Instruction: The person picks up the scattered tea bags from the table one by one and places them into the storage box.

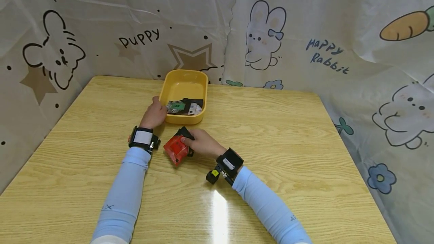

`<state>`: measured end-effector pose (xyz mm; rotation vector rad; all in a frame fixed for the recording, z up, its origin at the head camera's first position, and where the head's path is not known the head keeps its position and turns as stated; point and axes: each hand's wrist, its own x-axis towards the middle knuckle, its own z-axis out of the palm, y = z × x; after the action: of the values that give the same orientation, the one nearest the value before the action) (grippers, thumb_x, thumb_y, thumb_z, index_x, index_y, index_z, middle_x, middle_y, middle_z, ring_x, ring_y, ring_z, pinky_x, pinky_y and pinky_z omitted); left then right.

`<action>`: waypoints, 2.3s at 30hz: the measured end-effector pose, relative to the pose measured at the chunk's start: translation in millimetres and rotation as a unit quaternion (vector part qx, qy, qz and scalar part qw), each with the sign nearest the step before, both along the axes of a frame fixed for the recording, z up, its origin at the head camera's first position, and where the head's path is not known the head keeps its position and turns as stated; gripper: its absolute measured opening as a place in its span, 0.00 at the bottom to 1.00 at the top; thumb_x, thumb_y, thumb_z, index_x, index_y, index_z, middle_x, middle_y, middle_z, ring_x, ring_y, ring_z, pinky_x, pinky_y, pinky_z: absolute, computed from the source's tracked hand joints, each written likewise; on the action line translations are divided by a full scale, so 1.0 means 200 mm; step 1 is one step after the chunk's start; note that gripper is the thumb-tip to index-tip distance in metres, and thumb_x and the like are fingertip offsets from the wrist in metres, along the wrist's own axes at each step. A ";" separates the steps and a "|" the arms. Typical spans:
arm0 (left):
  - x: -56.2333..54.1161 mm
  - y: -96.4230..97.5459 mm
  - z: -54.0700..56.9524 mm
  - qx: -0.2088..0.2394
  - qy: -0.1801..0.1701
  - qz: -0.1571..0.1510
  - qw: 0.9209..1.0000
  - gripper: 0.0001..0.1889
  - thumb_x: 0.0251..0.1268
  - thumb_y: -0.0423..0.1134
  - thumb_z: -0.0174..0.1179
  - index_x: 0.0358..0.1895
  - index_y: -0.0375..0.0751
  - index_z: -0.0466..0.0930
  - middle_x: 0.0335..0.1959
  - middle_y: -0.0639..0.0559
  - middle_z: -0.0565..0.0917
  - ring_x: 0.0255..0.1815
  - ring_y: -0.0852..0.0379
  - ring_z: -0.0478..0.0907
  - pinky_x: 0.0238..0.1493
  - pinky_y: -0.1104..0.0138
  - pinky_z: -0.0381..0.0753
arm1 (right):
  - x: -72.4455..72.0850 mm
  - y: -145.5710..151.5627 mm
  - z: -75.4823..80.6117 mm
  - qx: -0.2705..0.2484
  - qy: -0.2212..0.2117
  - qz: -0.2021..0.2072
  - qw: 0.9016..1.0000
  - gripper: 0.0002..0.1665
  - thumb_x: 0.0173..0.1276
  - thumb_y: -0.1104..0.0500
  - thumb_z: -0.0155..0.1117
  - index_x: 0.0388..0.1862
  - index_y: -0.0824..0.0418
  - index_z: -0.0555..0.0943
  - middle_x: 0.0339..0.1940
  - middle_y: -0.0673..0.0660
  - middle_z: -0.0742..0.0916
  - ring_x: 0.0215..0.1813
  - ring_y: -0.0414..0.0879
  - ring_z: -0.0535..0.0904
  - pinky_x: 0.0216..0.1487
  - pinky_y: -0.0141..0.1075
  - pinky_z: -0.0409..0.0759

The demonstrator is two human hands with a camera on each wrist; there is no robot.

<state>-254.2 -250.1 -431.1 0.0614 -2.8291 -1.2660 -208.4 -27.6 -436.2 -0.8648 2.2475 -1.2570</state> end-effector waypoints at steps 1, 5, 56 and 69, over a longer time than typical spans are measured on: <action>0.00 0.00 0.00 0.000 0.000 -0.001 1.000 0.26 0.73 0.35 0.35 0.68 0.21 0.46 0.44 0.31 0.72 0.39 0.41 0.71 0.40 0.53 0.71 | 0.00 0.00 0.00 -0.012 -0.004 -0.013 1.000 0.11 0.75 0.59 0.53 0.37 0.62 0.81 0.22 0.50 0.80 0.22 0.41 0.73 0.26 0.31 0.71; 0.00 0.00 0.00 0.002 -0.001 0.000 1.000 0.25 0.74 0.35 0.35 0.67 0.21 0.47 0.42 0.32 0.71 0.38 0.41 0.71 0.39 0.54 0.70 | 0.00 0.00 0.01 -0.055 -0.016 -0.055 0.997 0.12 0.74 0.60 0.53 0.33 0.63 0.81 0.19 0.51 0.80 0.19 0.42 0.72 0.21 0.31 0.70; -0.01 0.00 -0.02 -0.007 0.015 0.004 1.000 0.24 0.73 0.34 0.36 0.65 0.20 0.49 0.38 0.34 0.72 0.33 0.42 0.72 0.35 0.56 0.71 | -0.23 0.01 0.11 -0.215 -0.011 -0.234 0.948 0.20 0.79 0.53 0.47 0.28 0.63 0.76 0.14 0.50 0.73 0.14 0.39 0.64 0.17 0.30 0.62; -0.01 -0.01 -0.04 -0.005 0.016 0.008 1.000 0.26 0.74 0.34 0.37 0.68 0.21 0.47 0.39 0.33 0.74 0.32 0.43 0.73 0.29 0.60 0.69 | -0.29 -0.04 0.15 -0.221 -0.041 -0.247 0.942 0.21 0.79 0.52 0.47 0.30 0.63 0.76 0.16 0.50 0.74 0.15 0.40 0.66 0.18 0.31 0.62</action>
<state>-255.8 -252.4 -438.6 0.0640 -2.8030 -1.2374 -265.5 -36.0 -406.9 -0.3699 2.2231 -2.0397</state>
